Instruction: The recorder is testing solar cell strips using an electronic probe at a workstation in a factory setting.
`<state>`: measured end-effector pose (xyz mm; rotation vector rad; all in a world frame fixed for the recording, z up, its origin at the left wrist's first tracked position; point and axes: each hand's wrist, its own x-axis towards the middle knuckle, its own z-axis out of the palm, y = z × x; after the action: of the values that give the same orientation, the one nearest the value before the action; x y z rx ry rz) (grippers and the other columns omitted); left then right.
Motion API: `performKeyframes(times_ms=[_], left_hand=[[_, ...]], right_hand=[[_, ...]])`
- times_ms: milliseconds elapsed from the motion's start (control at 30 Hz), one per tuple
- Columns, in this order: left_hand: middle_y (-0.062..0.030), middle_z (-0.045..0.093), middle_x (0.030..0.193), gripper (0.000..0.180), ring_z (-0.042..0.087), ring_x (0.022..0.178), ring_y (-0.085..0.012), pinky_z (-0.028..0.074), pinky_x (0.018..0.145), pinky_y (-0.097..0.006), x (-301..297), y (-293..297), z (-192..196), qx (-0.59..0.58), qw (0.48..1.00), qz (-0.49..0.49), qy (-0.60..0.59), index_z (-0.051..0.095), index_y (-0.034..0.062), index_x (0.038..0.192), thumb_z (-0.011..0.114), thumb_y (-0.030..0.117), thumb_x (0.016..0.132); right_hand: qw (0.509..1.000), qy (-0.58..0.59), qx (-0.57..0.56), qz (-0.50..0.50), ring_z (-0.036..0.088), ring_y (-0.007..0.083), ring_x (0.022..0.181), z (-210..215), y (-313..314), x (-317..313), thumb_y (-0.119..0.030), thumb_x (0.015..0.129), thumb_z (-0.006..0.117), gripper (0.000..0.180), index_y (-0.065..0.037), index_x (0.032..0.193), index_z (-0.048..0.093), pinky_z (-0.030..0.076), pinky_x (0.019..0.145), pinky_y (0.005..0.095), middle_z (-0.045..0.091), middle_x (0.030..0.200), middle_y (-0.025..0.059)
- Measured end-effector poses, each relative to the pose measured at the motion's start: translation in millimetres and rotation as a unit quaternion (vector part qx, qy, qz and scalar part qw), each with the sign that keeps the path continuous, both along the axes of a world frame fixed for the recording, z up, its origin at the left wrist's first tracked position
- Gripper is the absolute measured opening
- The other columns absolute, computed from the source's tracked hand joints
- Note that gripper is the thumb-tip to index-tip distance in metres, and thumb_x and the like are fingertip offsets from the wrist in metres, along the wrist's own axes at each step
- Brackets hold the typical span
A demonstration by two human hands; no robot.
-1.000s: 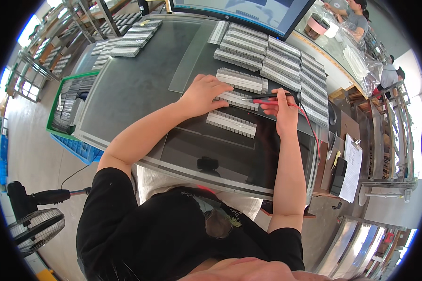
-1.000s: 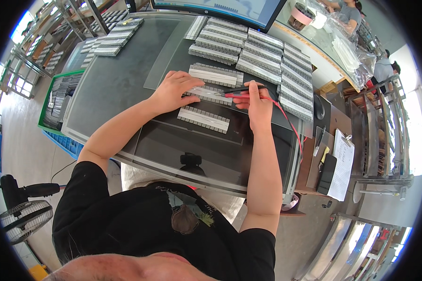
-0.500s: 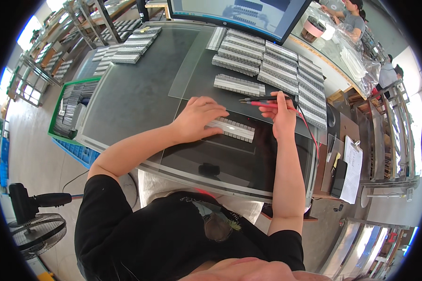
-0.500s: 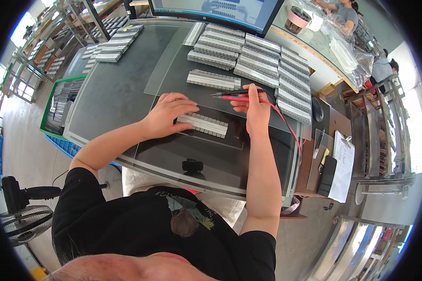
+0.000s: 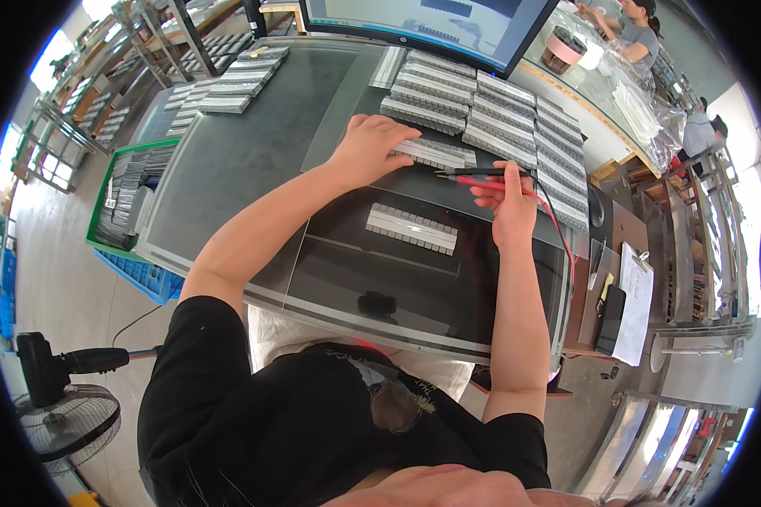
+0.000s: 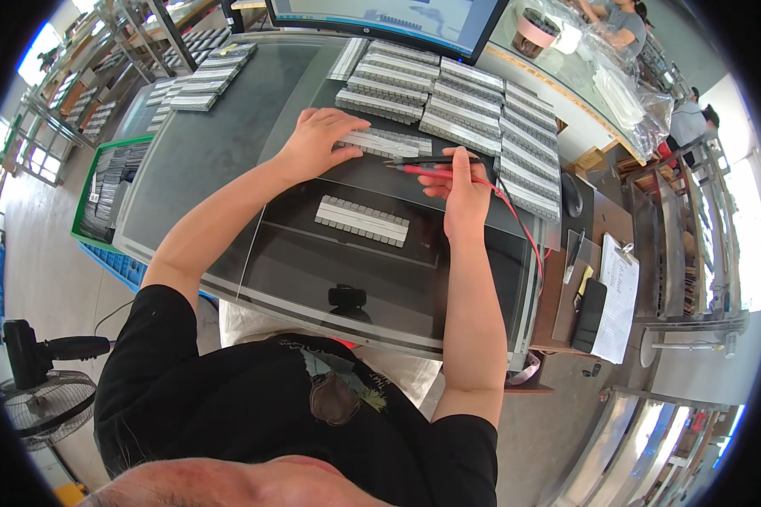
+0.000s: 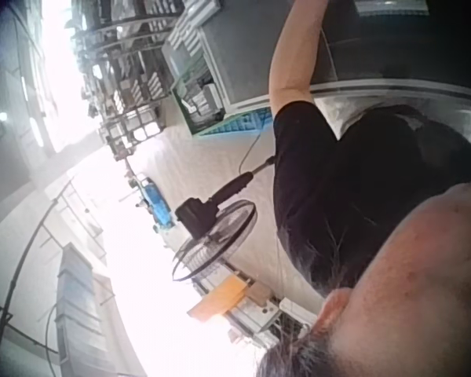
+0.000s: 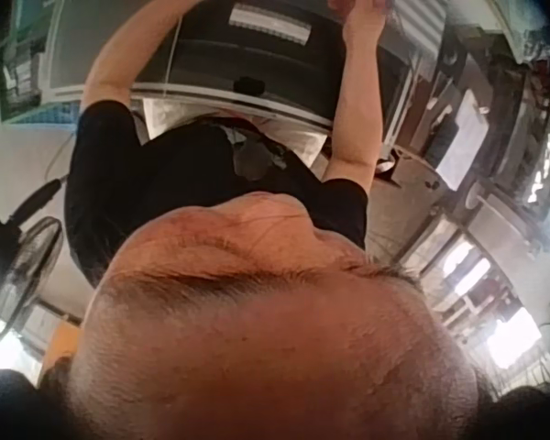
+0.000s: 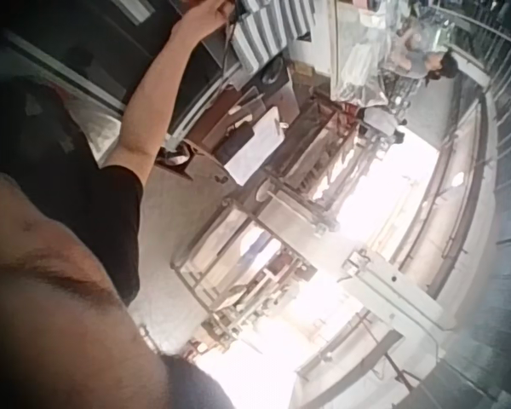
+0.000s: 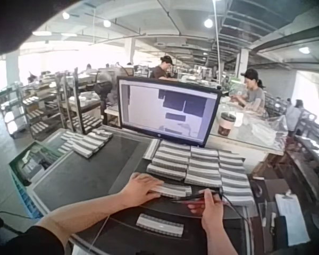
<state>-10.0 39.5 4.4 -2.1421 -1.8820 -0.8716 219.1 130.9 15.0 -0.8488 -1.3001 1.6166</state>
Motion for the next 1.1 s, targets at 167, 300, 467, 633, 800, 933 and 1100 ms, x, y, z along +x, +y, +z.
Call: performKeyframes(times_ms=[167, 300, 467, 633, 800, 933, 1100], left_hand=[[-0.0005, 0.059, 0.105, 0.040, 0.048, 0.103, -0.0201, 0.031, 0.091, -0.039, 17.4, -30.4, 0.4, -0.011, 1.000, -0.024, 0.003, 0.055, 0.0136, 0.110, 0.066, 0.025, 0.074], [0.0004, 0.059, 0.106, 0.039, 0.048, 0.104, -0.0199, 0.030, 0.092, -0.038, 21.0, -36.4, -8.3, -0.026, 0.999, -0.020, -0.019, 0.055, 0.0132, 0.111, 0.066, 0.025, 0.074], [-0.0001, 0.058, 0.105, 0.038, 0.047, 0.105, -0.0203, 0.030, 0.092, -0.038, 18.9, -36.8, -11.6, -0.034, 0.998, -0.025, -0.036, 0.056, 0.0131, 0.109, 0.066, 0.023, 0.074], [-0.0008, 0.058, 0.105, 0.037, 0.048, 0.104, -0.0206, 0.031, 0.092, -0.037, 20.2, -38.3, -10.5, -0.026, 0.999, -0.020, -0.025, 0.056, 0.0131, 0.108, 0.066, 0.022, 0.074], [-0.0022, 0.058, 0.105, 0.037, 0.049, 0.103, -0.0208, 0.031, 0.092, -0.036, 22.4, -41.5, -3.4, -0.050, 0.998, -0.022, -0.035, 0.056, 0.0128, 0.109, 0.066, 0.021, 0.074], [-0.0013, 0.058, 0.104, 0.039, 0.050, 0.100, -0.0221, 0.032, 0.091, -0.039, 33.9, -58.3, 9.5, -0.111, 0.989, -0.055, -0.080, 0.056, 0.0127, 0.109, 0.066, 0.026, 0.074], [-0.0034, 0.058, 0.105, 0.039, 0.050, 0.101, -0.0219, 0.032, 0.090, -0.038, 42.1, -75.2, -0.7, -0.099, 0.990, -0.089, -0.038, 0.056, 0.0133, 0.108, 0.067, 0.026, 0.073]], right_hand=[[1.000, -0.013, -0.009, 0.006, 0.063, 0.0200, 0.064, -0.1, 2.6, 1.4, -0.032, 0.091, 0.047, 0.032, -0.001, 0.099, 0.051, 0.048, 0.048, 0.0245, 0.055, 0.082, 0.0103], [0.997, -0.071, 0.007, 0.036, 0.063, 0.0183, 0.063, -0.1, -0.4, -0.1, -0.033, 0.091, 0.048, 0.033, -0.001, 0.098, 0.051, 0.049, 0.048, 0.0240, 0.055, 0.081, 0.0101], [0.996, -0.082, 0.007, 0.040, 0.063, 0.0178, 0.062, -2.4, -0.3, -1.8, -0.033, 0.091, 0.049, 0.033, 0.000, 0.096, 0.052, 0.049, 0.049, 0.0240, 0.055, 0.080, 0.0100], [0.996, -0.073, 0.006, 0.042, 0.063, 0.0181, 0.062, -3.7, -1.8, -2.4, -0.032, 0.090, 0.049, 0.033, 0.000, 0.096, 0.051, 0.050, 0.050, 0.0243, 0.054, 0.079, 0.0098], [0.998, -0.052, -0.006, 0.041, 0.063, 0.0191, 0.062, -5.7, -0.8, -1.8, -0.033, 0.090, 0.049, 0.032, -0.002, 0.098, 0.051, 0.050, 0.050, 0.0248, 0.055, 0.081, 0.0105], [0.999, -0.025, -0.009, 0.020, 0.063, 0.0201, 0.062, -3.8, 1.3, -0.5, -0.033, 0.090, 0.049, 0.032, -0.002, 0.098, 0.051, 0.050, 0.049, 0.0253, 0.055, 0.080, 0.0108], [1.000, -0.022, -0.007, 0.021, 0.063, 0.0191, 0.061, -2.0, -1.2, -2.0, -0.033, 0.090, 0.049, 0.034, 0.000, 0.096, 0.051, 0.049, 0.050, 0.0246, 0.055, 0.080, 0.0112]])
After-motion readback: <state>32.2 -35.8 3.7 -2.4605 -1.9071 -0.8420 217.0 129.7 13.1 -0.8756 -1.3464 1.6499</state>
